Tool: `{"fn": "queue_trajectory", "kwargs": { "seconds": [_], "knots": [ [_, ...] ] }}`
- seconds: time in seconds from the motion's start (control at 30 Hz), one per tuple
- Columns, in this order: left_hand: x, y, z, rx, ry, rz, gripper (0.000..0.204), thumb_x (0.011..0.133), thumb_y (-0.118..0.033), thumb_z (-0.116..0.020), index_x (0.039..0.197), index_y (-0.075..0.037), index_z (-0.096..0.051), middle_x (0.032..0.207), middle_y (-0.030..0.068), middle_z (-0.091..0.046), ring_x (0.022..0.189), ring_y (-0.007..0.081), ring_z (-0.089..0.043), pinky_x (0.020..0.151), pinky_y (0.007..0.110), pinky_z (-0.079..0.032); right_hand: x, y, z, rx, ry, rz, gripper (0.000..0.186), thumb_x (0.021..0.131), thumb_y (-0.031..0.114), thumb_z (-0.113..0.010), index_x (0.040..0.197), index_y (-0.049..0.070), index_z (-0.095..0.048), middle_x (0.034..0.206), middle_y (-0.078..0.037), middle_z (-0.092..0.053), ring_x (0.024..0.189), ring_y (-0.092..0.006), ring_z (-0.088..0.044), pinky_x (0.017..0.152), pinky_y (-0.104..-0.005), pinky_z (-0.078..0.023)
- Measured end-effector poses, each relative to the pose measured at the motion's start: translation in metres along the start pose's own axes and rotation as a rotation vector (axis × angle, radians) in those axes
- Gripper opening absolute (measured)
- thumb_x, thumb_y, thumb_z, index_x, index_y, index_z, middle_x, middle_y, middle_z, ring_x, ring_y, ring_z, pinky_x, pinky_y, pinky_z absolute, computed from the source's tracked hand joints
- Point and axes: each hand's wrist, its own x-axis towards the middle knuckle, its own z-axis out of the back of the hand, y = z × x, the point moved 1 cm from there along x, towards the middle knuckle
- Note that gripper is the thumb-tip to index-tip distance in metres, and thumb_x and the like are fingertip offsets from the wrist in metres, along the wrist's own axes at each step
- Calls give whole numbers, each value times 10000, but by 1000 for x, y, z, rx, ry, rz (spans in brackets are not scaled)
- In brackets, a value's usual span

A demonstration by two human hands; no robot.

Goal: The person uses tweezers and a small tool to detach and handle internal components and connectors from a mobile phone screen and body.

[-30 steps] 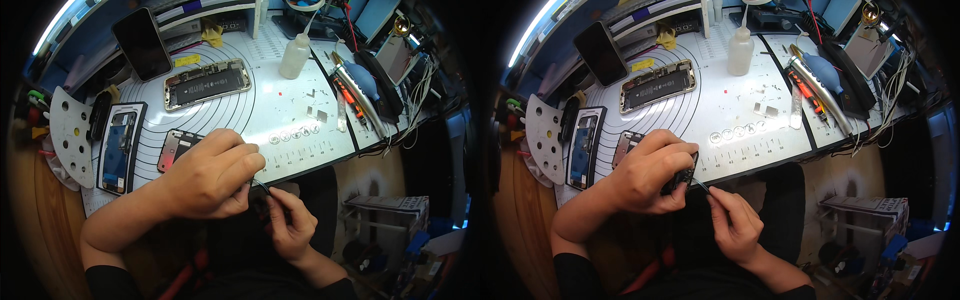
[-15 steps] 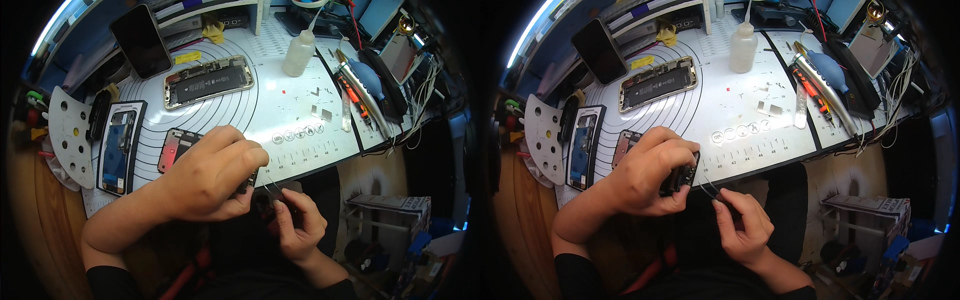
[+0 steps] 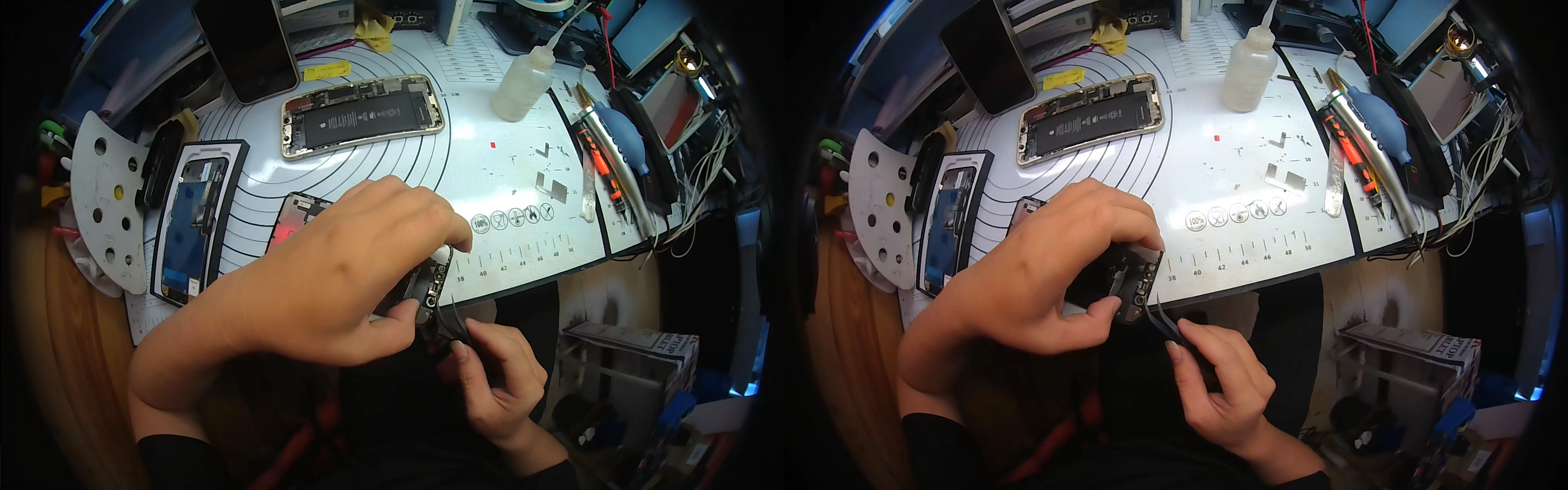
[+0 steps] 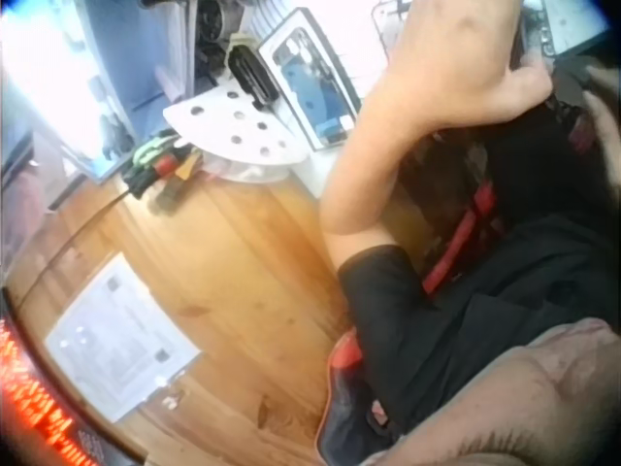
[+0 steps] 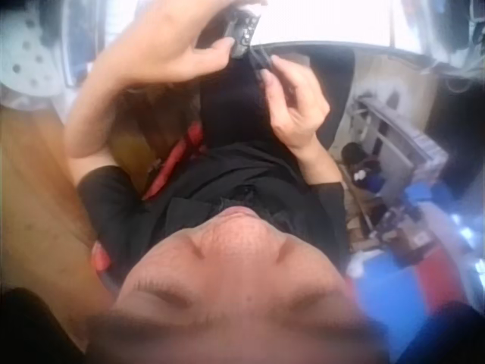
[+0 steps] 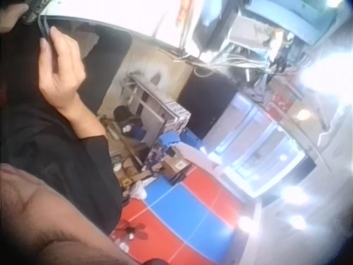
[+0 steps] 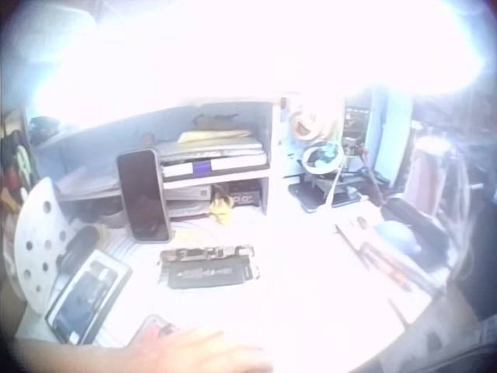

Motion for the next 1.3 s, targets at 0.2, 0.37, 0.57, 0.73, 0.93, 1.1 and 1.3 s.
{"fn": "queue_trajectory", "kwargs": {
  "seconds": [0.2,0.37,0.57,0.73,0.93,1.1,1.3],
  "knots": [
    [-1,1,-4,-43,-27,32,525,742,16,-751,1253,-39,-647,1078,92,-673,1053,298,-636,957,402,-500,3,7,2,-26,21,-34,321,873,-113,-825,1185,-77,-762,974,-196,-779,823,-252,-774,740,-311,-612],
    [-2,1,-6,-80,-14,62,483,778,28,-777,1239,-53,-661,1029,56,-685,1051,260,-638,959,395,-488,3,7,0,-19,12,-54,317,878,-112,-823,1187,-81,-761,972,-196,-779,827,-253,-774,749,-310,-612],
    [-2,0,-9,-60,-28,38,461,799,28,-797,1233,-65,-672,989,30,-704,1039,249,-643,969,390,-471,5,7,0,-43,2,4,320,880,-111,-822,1192,-83,-759,975,-195,-780,840,-260,-774,761,-314,-612],
    [0,1,-10,-36,-33,40,446,799,34,-796,1221,-57,-684,970,29,-719,1024,253,-646,958,394,-472,0,5,0,-4,-7,-50,330,879,-109,-825,1201,-81,-759,985,-197,-783,844,-257,-776,765,-315,-617],
    [-1,0,-9,-43,-14,52,454,806,34,-801,1234,-51,-676,971,33,-722,1004,247,-648,951,393,-469,1,7,2,-5,-8,-35,344,878,-106,-827,1215,-75,-761,995,-197,-786,840,-246,-779,753,-306,-617],
    [-2,-1,-10,-25,-22,46,445,819,39,-796,1236,-58,-673,958,27,-725,982,236,-650,934,384,-464,2,6,2,20,14,-63,336,886,-97,-825,1215,-76,-762,995,-200,-788,838,-241,-783,748,-303,-616],
    [0,-1,-9,-29,-18,50,442,821,45,-796,1227,-74,-669,945,20,-731,959,222,-657,923,378,-463,4,7,3,34,14,-69,323,892,-94,-820,1209,-81,-762,989,-202,-788,829,-240,-785,742,-301,-616]
  ]
}}
